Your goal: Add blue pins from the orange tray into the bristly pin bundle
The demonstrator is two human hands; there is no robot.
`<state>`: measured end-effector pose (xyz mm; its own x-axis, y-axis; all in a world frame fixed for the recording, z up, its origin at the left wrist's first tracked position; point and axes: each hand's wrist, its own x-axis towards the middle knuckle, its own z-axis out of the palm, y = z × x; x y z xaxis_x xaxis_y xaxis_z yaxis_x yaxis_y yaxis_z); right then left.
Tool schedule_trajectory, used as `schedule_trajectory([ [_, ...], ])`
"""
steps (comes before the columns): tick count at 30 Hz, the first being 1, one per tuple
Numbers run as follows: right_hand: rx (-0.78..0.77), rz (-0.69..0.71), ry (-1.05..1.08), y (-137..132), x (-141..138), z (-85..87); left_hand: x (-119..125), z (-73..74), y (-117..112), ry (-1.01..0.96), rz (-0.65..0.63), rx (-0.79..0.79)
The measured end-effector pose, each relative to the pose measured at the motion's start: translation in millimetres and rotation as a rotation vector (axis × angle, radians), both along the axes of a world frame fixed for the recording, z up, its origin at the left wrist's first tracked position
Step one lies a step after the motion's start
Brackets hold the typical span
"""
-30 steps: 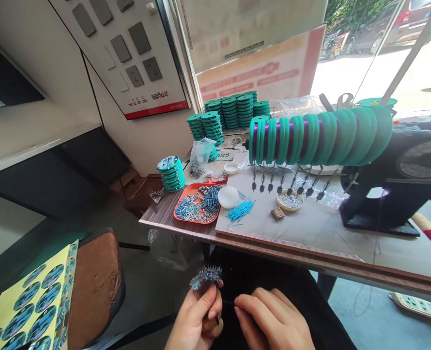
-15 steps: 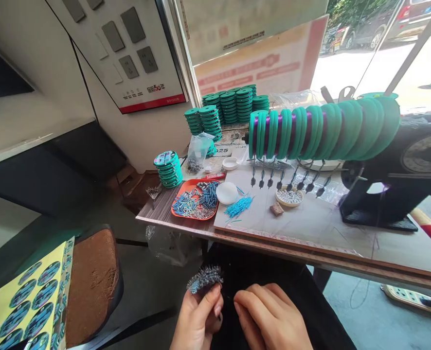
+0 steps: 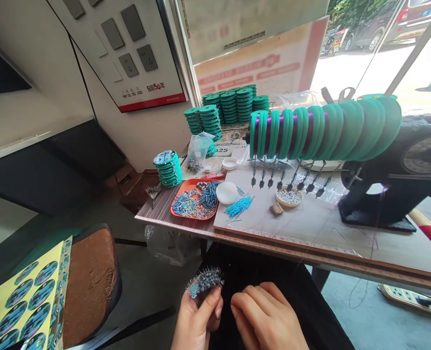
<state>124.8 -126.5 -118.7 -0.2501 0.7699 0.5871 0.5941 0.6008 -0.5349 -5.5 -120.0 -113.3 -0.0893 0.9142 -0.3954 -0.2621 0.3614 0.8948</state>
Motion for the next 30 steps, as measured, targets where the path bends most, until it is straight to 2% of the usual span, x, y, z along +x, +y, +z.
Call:
schedule_trajectory([
  [6,0.023,0.037,-0.045,3,6,5.3,2,0.7,-2,-0.017,0.065,0.028],
  [14,0.117,-0.173,-0.107,9,4,7.8,12,-2.9,-6,-0.001,0.335,-0.044],
  [18,0.143,-0.202,-0.101,11,1,9.6,11,-9.1,-5,0.010,0.343,-0.028],
  [22,0.135,-0.177,-0.089,11,1,9.6,9,-11.7,-5,0.165,0.395,0.001],
  [25,0.141,-0.162,-0.079,9,1,9.1,9,-6.2,-5,0.251,0.414,0.027],
  [30,0.076,-0.083,-0.092,6,2,6.6,8,4.4,-5,0.248,0.367,0.069],
])
